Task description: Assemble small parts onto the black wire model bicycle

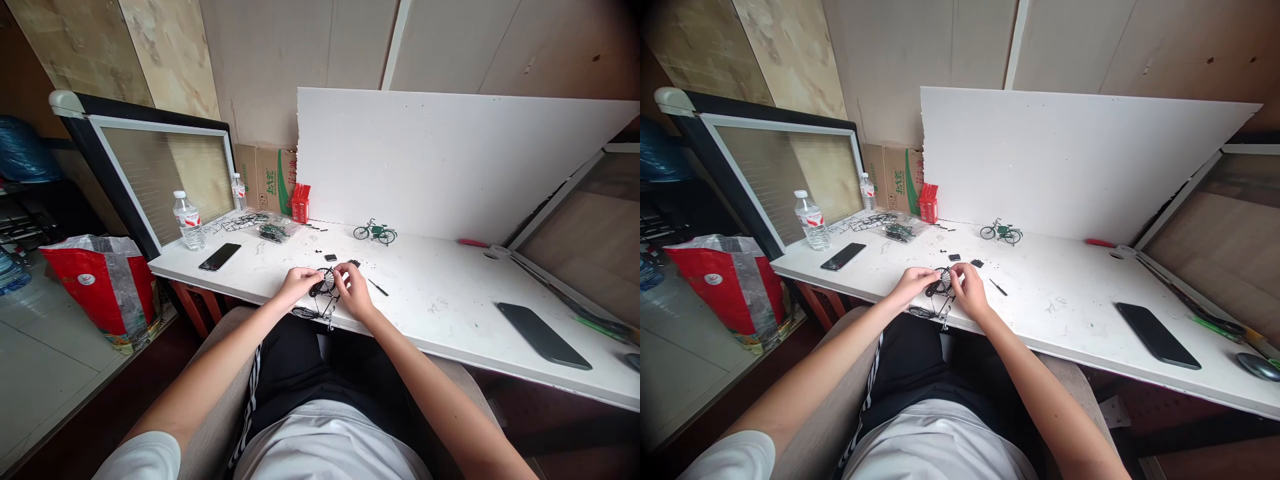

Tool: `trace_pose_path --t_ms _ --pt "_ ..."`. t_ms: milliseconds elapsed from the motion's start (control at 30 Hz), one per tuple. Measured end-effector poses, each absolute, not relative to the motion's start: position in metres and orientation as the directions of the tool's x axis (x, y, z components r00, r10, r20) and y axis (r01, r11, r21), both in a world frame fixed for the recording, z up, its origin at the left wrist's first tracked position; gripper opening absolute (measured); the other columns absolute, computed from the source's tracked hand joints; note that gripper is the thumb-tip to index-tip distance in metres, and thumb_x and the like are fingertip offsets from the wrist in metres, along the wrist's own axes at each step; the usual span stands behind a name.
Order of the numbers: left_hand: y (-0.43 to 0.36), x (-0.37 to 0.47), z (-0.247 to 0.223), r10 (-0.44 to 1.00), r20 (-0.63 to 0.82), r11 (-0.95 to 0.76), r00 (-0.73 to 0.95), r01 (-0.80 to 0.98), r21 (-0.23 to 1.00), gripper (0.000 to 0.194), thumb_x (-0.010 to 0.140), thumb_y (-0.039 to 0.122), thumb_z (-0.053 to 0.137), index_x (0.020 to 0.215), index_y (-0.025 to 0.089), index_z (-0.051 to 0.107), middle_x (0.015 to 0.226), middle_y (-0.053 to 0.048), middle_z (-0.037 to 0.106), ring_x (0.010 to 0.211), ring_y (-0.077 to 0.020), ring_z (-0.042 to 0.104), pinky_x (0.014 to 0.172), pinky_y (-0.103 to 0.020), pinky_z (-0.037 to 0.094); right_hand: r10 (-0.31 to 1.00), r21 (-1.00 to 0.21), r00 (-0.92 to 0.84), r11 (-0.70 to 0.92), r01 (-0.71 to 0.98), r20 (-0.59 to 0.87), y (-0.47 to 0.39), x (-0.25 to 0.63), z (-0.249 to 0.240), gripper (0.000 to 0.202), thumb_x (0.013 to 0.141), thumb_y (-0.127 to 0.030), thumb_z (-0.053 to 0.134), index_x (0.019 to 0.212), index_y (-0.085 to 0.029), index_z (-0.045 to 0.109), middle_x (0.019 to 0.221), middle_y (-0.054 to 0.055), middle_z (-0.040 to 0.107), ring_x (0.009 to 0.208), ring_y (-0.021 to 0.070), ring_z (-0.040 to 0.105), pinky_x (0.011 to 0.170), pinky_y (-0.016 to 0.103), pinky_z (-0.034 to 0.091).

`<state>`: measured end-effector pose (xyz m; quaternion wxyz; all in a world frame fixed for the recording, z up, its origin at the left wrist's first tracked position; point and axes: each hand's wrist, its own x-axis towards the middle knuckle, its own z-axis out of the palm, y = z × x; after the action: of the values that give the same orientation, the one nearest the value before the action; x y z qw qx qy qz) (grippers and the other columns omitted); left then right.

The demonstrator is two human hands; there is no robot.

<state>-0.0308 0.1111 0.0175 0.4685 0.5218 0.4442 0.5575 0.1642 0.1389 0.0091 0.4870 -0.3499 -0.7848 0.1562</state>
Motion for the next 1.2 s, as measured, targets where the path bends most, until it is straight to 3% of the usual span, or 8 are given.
trace_pose_path --t_ms 467,767,1200 --pt "0.1101 -0.0316 0.0179 0.988 0.156 -0.154 0.020 -0.058 0.986 0.044 0.074 0.052 0.088 0.094 0.014 0.083 0.102 -0.013 0.080 0.098 -0.0258 0.069 0.096 -0.040 0.049 0.733 -0.631 -0.271 0.677 0.379 0.623 0.1380 0.1640 0.0104 0.026 0.106 -0.047 0.048 0.108 -0.024 0.059 0.105 0.009 0.067 0.086 0.0232 0.063 0.064 0.035 0.052" --pt "0.1104 -0.0300 0.0168 0.984 0.176 -0.176 -0.015 -0.007 0.984 0.040 0.076 0.049 0.085 0.092 0.013 0.082 0.101 -0.013 0.080 0.096 -0.0258 0.069 0.092 -0.037 0.051 0.734 -0.696 -0.305 0.676 0.241 0.607 0.1366 0.1642 0.0096 0.033 0.101 -0.042 0.059 0.127 -0.025 0.048 0.095 0.004 0.061 0.081 0.0201 0.063 0.060 0.029 0.050" --pt "0.1095 -0.0282 0.0198 0.979 0.200 -0.198 -0.029 0.051 0.979 0.034 0.077 0.045 0.085 0.088 0.014 0.082 0.097 -0.014 0.080 0.093 -0.0256 0.071 0.090 -0.038 0.053 0.721 -0.695 -0.252 0.691 0.199 0.645 0.1352 0.1634 0.0084 0.029 0.099 -0.038 0.059 0.122 -0.026 0.047 0.093 0.003 0.061 0.081 0.0193 0.062 0.058 0.028 0.049"
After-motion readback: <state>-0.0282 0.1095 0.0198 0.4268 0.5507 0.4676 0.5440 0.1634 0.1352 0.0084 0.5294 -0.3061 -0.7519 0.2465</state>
